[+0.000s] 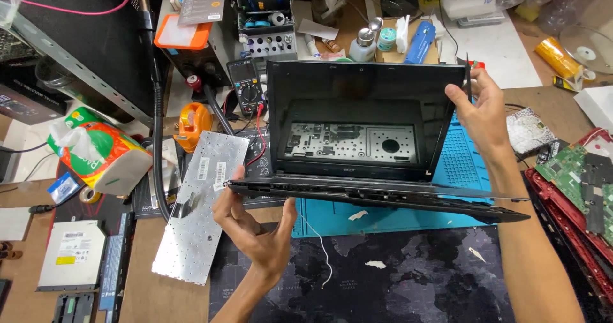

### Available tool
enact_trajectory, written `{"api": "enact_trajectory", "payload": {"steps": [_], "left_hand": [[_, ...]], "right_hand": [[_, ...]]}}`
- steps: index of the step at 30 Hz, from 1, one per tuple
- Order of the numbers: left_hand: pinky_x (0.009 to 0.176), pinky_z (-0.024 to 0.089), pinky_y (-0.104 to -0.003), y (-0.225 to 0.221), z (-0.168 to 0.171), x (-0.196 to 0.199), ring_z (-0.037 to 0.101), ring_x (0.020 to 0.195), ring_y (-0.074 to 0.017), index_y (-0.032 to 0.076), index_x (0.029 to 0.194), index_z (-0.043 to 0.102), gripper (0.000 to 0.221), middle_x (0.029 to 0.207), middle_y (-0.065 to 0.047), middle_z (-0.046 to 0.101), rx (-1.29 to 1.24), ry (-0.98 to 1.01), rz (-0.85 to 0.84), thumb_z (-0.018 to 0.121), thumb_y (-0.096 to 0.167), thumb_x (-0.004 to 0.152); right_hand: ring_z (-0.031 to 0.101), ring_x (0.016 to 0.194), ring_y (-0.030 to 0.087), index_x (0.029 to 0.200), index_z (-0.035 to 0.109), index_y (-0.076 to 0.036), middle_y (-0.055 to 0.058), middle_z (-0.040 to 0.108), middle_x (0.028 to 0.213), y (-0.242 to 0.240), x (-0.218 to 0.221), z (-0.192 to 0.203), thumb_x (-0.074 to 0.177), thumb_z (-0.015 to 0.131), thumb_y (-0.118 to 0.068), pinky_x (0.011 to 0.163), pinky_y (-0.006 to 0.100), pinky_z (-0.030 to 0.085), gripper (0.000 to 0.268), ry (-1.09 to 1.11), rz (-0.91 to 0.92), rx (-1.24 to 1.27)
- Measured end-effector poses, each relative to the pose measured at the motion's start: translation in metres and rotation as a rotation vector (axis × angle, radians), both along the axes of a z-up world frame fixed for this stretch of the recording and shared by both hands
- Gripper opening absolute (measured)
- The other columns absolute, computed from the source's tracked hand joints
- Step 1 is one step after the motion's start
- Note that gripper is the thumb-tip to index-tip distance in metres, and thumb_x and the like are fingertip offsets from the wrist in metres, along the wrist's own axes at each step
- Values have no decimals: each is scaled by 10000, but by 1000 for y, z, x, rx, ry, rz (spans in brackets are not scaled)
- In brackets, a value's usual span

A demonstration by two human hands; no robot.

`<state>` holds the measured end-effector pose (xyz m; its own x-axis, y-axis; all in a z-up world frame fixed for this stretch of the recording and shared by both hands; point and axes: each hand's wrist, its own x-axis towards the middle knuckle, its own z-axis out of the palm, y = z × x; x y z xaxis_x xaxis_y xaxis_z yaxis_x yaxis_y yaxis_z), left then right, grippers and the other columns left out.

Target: Disassembling a laptop by prying off the top cover and keyboard, then reassembling the components.

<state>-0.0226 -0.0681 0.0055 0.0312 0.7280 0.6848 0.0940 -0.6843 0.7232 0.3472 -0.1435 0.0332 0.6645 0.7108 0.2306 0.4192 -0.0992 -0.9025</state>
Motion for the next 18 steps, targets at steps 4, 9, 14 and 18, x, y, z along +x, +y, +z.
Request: {"api": "enact_trajectory", "payload": {"steps": [4, 9, 14, 18], "left_hand": [[1222, 436, -428, -3, -7, -5, 483, 1389, -334, -10, 1414, 326, 744, 1420, -231, 465, -7, 5, 2, 797, 33, 840], [1211, 446, -406, -5, -17, -10, 488, 1354, -310, -5, 1415, 336, 806, 1395, -209, 476, 4, 7, 39, 839, 22, 785], [1112, 468, -411, -4, -31, -11, 480, 1279, -302, 0, 1386, 344, 766, 1382, -223, 477, 7, 44, 104, 824, 64, 793], [1116, 485, -388, -3, -37, -10, 483, 1240, -286, 1, 1397, 364, 814, 1327, -190, 472, -11, 32, 122, 855, 64, 750]], "right_hand": [[493, 835, 98, 1211, 546, -140, 11, 582, 1029, 0, -2, 1, 1101, 616, -196, 605, 233, 407, 142, 19, 14, 37], [300, 500, 31, 1166, 496, -151, -28, 471, 912, 3, -2, -2, 1100, 616, -178, 410, 176, 253, 140, 110, 60, 135], [285, 486, 21, 1102, 475, -170, -52, 429, 849, 5, 4, -5, 1093, 637, -195, 404, 175, 240, 164, 123, 69, 187], [279, 475, 15, 1012, 419, -183, -65, 412, 813, 6, 8, -7, 1089, 659, -228, 402, 168, 251, 256, 134, 73, 218]]}}
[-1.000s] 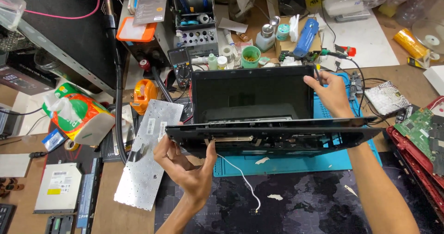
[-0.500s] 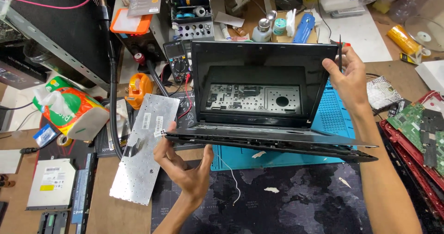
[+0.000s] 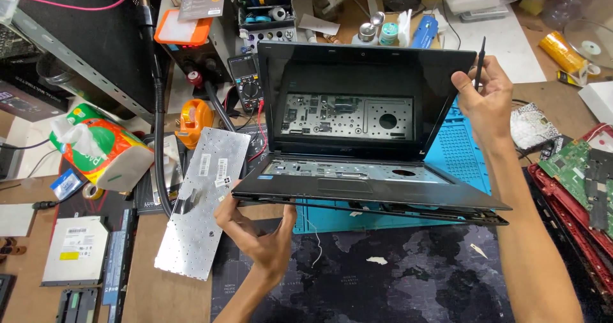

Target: Disassembling a laptop by prying off the top cover and keyboard, then reassembling the components.

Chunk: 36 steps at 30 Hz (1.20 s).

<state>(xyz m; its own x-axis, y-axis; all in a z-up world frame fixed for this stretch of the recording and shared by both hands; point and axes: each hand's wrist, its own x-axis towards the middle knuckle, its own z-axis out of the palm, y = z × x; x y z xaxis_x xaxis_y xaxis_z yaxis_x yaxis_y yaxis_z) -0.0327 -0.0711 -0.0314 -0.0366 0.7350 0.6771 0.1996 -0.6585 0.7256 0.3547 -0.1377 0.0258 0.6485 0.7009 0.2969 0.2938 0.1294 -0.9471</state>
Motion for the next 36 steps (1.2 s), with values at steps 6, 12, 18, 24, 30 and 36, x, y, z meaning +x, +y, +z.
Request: {"api": "enact_trajectory", "payload": {"steps": [6, 12, 18, 24, 30, 36], "left_hand": [[1057, 485, -344, 2, -8, 2, 465, 1183, -250, -13, 1374, 380, 789, 1275, -166, 441, 16, -8, -16, 861, 86, 756], [1011, 474, -332, 3, -12, 6, 443, 1184, -242, 6, 1342, 390, 762, 1265, -154, 412, -35, -70, -46, 815, -16, 710], [944, 488, -308, 6, -20, 6, 413, 1143, -230, -6, 1327, 389, 782, 1236, -149, 412, -7, -32, 3, 840, 7, 689], [798, 563, -267, -1, -33, -1, 501, 1137, -223, 21, 1339, 347, 815, 1300, -159, 408, -8, -28, 25, 802, 26, 663], [967, 519, -330, -5, -37, -6, 484, 1200, -241, 65, 1358, 335, 803, 1353, -159, 427, 24, 4, 30, 716, 36, 652], [612, 378, -230, -9, -45, -9, 487, 993, -157, 66, 1356, 373, 807, 1310, -108, 465, -14, 0, 74, 724, 132, 632]], "right_hand": [[291, 483, 15, 1045, 445, -184, -56, 445, 874, 4, 3, 0, 1087, 676, -251, 401, 167, 255, 244, -19, -42, -5], [314, 492, 26, 1066, 460, -181, -61, 439, 855, 8, 6, -2, 1094, 683, -253, 408, 165, 283, 236, -39, -52, 20], [335, 513, 24, 1091, 466, -168, -40, 471, 919, 12, 4, 2, 1123, 648, -216, 417, 157, 289, 191, -73, -54, -6], [335, 498, 46, 1180, 507, -137, 13, 567, 999, 17, 5, 5, 1123, 624, -146, 418, 184, 275, 130, -82, -67, -40], [297, 478, 32, 1141, 488, -148, 1, 530, 971, 21, 7, 6, 1126, 612, -159, 409, 190, 228, 126, -49, -48, -67], [244, 481, 21, 1107, 470, -147, -32, 472, 868, 25, 13, 6, 1122, 607, -163, 415, 195, 195, 139, -6, -17, -99]]}}
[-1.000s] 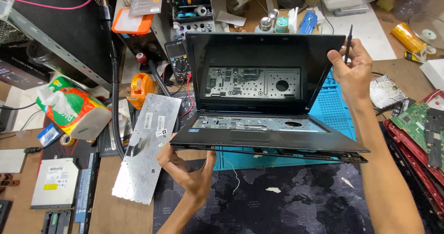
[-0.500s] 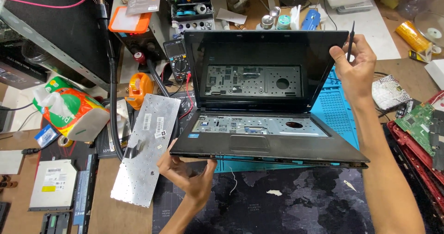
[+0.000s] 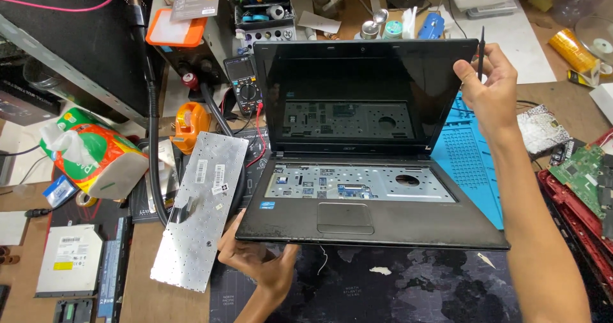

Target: Disassembling a laptop by prying off the top cover and keyboard, then reassembling the components.

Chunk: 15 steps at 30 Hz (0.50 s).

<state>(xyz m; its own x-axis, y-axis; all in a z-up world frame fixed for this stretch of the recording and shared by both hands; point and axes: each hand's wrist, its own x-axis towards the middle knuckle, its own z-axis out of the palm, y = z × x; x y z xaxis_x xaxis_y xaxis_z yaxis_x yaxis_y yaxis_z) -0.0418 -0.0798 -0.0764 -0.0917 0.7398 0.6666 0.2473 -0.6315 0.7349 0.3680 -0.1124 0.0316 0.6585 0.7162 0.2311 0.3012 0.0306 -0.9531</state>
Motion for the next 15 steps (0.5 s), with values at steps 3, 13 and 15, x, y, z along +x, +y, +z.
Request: {"api": "enact_trajectory", "payload": {"steps": [3, 13, 15], "left_hand": [[558, 275, -235, -1, -3, 0, 419, 762, -103, 84, 1366, 371, 823, 1277, -94, 465, 16, 1, 17, 814, 313, 711], [998, 465, -322, -11, 18, -10, 495, 1231, -237, 119, 1314, 341, 857, 1330, -150, 478, -108, -42, -127, 866, 74, 637], [1066, 465, -403, -10, 16, -19, 459, 1333, -302, 143, 1326, 304, 862, 1390, -191, 393, -200, -76, -258, 847, 5, 671]], "right_hand": [[253, 480, 31, 1103, 473, -157, -31, 459, 856, 3, 0, 5, 1126, 609, -187, 410, 201, 202, 141, -12, 5, -45], [232, 453, 7, 1155, 489, -156, -49, 458, 856, 10, 4, -3, 1129, 597, -204, 392, 182, 179, 121, 54, 34, -22], [236, 460, 11, 1181, 489, -153, -42, 464, 864, 9, 1, 1, 1133, 590, -207, 403, 184, 185, 124, 36, 32, -37]]}}
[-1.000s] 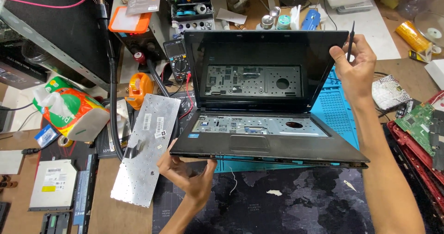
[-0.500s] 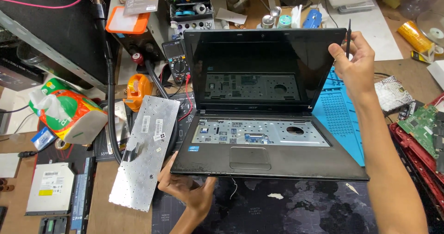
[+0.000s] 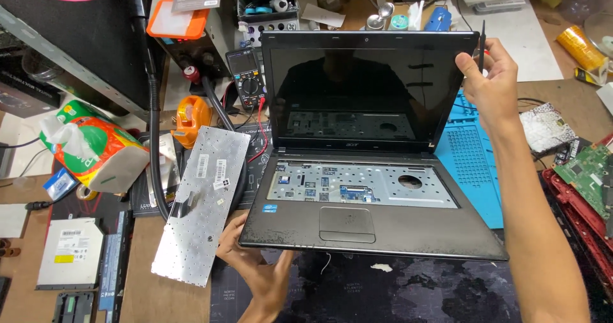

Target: Disassembling a laptop by prying off the top cover and keyboard, then reassembling the components.

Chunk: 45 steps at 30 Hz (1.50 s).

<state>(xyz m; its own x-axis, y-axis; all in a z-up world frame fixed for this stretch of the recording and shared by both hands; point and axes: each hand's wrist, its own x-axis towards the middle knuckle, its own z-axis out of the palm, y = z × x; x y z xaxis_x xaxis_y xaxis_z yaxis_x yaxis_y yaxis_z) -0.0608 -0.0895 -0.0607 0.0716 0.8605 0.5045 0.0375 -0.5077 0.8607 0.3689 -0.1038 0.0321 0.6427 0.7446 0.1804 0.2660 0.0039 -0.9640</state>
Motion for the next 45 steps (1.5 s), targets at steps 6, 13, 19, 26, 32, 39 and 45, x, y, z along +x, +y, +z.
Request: {"api": "enact_trajectory", "payload": {"steps": [6, 13, 19, 26, 32, 39, 45], "left_hand": [[956, 579, -355, 2, 19, -30, 525, 1257, -255, 158, 1263, 356, 714, 1371, -182, 448, -393, -30, -221, 803, -8, 730], [1031, 512, -365, 38, 30, -48, 605, 1043, -196, 65, 1045, 566, 387, 1060, -111, 614, -615, 32, -208, 367, -150, 793], [806, 544, -394, 82, 31, -32, 651, 953, -255, 19, 1103, 630, 402, 1075, -151, 670, -1053, -188, -437, 391, 340, 1071], [822, 476, -335, 93, 71, 1, 655, 1018, -238, 57, 1354, 577, 596, 1264, -129, 669, -1240, 296, -407, 459, 466, 937], [797, 365, -287, 95, 59, 7, 504, 914, -152, 124, 1233, 654, 526, 1122, -47, 521, -1149, 551, -372, 513, 520, 918], [1074, 423, -330, 90, 69, 29, 593, 1250, -192, 59, 1476, 479, 770, 1340, -100, 637, -1005, 544, -322, 550, 502, 850], [662, 349, -337, 108, 38, 39, 445, 695, -152, 58, 1358, 554, 709, 736, -1, 404, -748, 748, -270, 537, 588, 887]], "right_hand": [[241, 448, 5, 1187, 493, -157, -46, 456, 858, -1, 2, -3, 1123, 606, -209, 385, 186, 178, 141, 8, -3, 24], [246, 438, -3, 1174, 495, -159, -64, 464, 832, -8, -9, 7, 1123, 596, -201, 377, 180, 181, 121, 3, -1, 19], [246, 446, 8, 1133, 493, -155, -52, 504, 868, -17, -15, 9, 1123, 612, -193, 395, 186, 190, 126, -9, -28, 42], [278, 481, 24, 1064, 498, -163, -63, 426, 779, -32, -25, 14, 1125, 625, -157, 413, 190, 208, 141, -39, -40, 90], [265, 464, 20, 970, 450, -188, -75, 390, 706, -42, -27, 12, 1116, 674, -219, 406, 199, 198, 270, -80, -50, 159], [295, 491, 37, 1072, 480, -160, -54, 393, 707, -36, -19, 20, 1182, 646, -159, 418, 197, 241, 199, -185, -21, 228], [280, 476, 41, 1068, 461, -166, -31, 415, 764, -31, -15, 8, 1174, 644, -155, 409, 216, 209, 211, -164, -15, 266]]}}
